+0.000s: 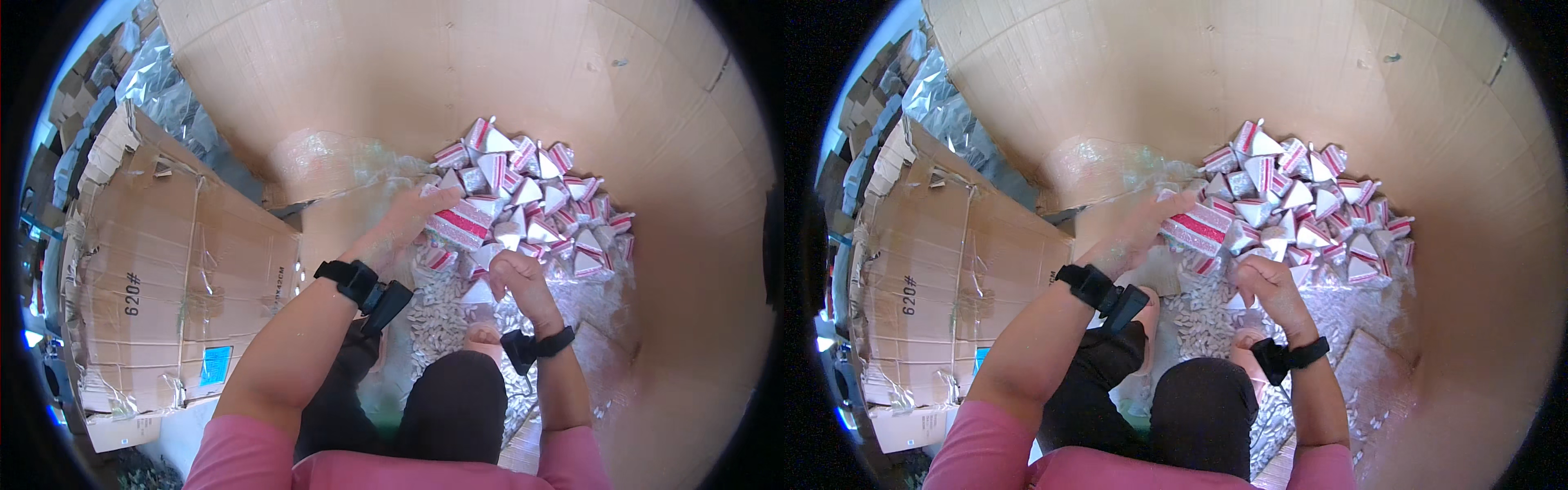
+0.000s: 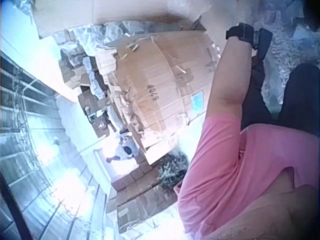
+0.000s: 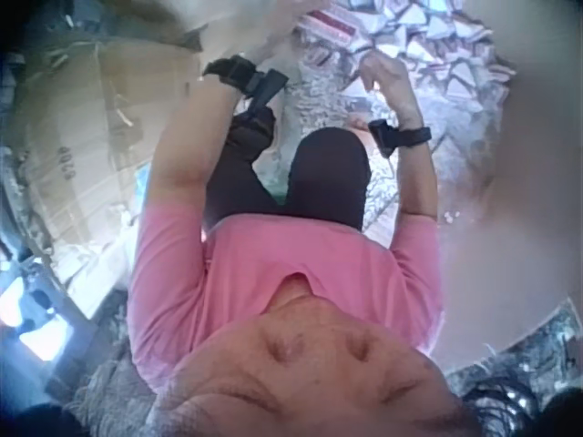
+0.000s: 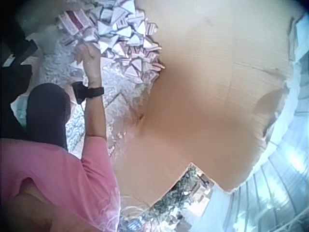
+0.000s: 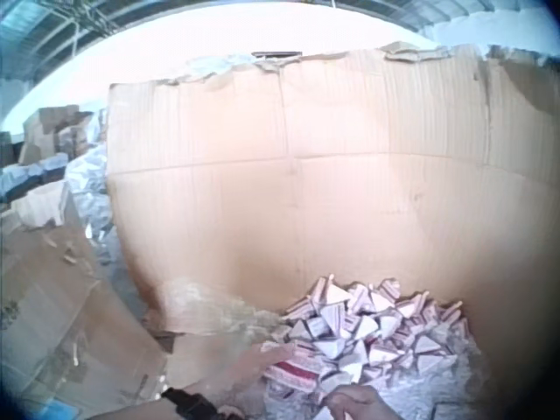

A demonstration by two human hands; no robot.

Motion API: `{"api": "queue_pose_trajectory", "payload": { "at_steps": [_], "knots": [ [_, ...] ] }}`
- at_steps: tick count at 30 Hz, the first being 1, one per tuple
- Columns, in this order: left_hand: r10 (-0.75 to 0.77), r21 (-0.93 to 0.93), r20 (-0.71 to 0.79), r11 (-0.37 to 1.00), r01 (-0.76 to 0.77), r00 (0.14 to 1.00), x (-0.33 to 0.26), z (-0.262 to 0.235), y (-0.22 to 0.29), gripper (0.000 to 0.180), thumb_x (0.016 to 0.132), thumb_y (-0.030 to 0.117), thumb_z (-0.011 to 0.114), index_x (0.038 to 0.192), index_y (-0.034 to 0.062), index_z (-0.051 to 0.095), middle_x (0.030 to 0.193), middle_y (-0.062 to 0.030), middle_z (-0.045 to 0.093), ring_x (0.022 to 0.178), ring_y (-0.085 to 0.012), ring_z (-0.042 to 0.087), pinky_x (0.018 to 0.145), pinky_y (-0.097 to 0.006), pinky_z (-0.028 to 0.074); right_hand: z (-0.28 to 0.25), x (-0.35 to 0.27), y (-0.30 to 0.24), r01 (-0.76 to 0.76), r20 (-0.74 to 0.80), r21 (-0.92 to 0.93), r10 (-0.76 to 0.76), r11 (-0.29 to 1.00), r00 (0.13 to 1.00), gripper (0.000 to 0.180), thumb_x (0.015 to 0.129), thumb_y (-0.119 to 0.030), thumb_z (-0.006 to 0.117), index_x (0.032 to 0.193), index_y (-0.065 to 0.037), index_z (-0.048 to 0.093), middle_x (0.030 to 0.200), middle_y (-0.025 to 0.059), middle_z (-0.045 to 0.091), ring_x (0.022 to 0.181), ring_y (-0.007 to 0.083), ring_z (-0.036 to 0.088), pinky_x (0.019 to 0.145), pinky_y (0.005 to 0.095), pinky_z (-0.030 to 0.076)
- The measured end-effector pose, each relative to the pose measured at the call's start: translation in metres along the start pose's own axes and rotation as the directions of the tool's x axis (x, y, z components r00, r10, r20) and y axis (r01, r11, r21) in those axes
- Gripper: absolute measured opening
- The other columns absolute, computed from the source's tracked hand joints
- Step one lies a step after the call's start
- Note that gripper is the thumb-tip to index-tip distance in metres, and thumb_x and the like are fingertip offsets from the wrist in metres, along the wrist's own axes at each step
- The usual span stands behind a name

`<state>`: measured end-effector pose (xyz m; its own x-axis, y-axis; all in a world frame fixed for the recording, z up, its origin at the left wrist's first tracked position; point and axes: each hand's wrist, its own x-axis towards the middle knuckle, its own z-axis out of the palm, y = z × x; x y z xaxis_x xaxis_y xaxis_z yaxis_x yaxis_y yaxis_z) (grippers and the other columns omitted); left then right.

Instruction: Sorting small packaged products inside a large bulk container.

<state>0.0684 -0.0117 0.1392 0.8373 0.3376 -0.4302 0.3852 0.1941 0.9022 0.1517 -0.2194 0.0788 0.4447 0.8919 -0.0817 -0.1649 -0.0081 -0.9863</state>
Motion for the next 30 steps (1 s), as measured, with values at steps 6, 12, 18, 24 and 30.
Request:
{"api": "queue_pose_trajectory", "payload": {
  "at_steps": [6,12,18,24,30],
  "knots": [
    [0.21,-0.053,-0.045,0.976,-0.212,0.977,0.004,-0.017,-0.001,0.023,0.082,0.021,0.05,0.097,0.0031,0.054,0.082,-0.0024,0.056,0.075,-0.0108,0.053,0.067,-0.025,0.042,-0.04,0.046,0.133,-0.017,-0.097,-0.798,-0.101,0.602,0.99,0.02,0.073,-0.01,0.054,0.091,-0.002,0.054,0.088,0.0166,0.056,0.081,0.0335,0.055,0.073,0.0387,0.043],
    [0.094,0.021,-0.032,0.995,-0.094,0.995,0.001,-0.029,0.002,0.017,0.08,0.013,0.049,0.091,0.0021,0.058,0.082,-0.0023,0.056,0.075,-0.0107,0.053,0.067,-0.023,0.042,-0.007,0.098,0.158,-0.234,-0.157,-0.896,0.222,0.379,0.962,0.019,0.077,-0.017,0.045,0.088,-0.002,0.052,0.09,0.022,0.056,0.082,0.0385,0.055,0.07,0.0453,0.044],
    [0.066,0.345,0.018,0.936,-0.068,0.998,0.005,-0.045,-0.021,0.052,0.075,0.019,0.058,0.121,0.0006,0.041,0.093,-0.0091,0.056,0.083,-0.0136,0.052,0.074,-0.026,0.042,-0.023,0.089,0.155,-0.205,-0.241,-0.799,0.01,0.565,0.97,0.016,0.077,-0.014,0.046,0.078,0.0,0.054,0.073,0.0193,0.058,0.071,0.0353,0.057,0.063,0.0415,0.046],
    [-0.027,0.582,-0.056,0.811,0.055,0.998,0.008,-0.046,-0.039,0.065,0.072,0.021,0.065,0.125,0.0019,0.034,0.1,-0.0107,0.055,0.09,-0.0169,0.051,0.081,-0.029,0.04,0.013,0.062,0.018,-0.117,-0.368,-0.268,0.01,0.956,0.93,0.013,0.079,-0.012,0.052,0.074,0.0,0.055,0.06,0.0062,0.055,0.051,0.0126,0.054,0.046,0.0241,0.043],
    [0.06,0.05,0.405,0.995,-0.087,0.912,-0.018,-0.024,0.003,0.064,0.071,0.021,0.067,0.124,0.0029,0.036,0.106,-0.0082,0.053,0.099,-0.015,0.047,0.086,-0.029,0.038,0.021,0.033,-0.044,0.179,-0.236,-0.13,-0.206,0.975,0.95,0.01,0.082,-0.01,0.051,0.077,-0.002,0.055,0.056,0.0011,0.052,0.047,0.0065,0.048,0.043,0.0198,0.039]
  ]
}}
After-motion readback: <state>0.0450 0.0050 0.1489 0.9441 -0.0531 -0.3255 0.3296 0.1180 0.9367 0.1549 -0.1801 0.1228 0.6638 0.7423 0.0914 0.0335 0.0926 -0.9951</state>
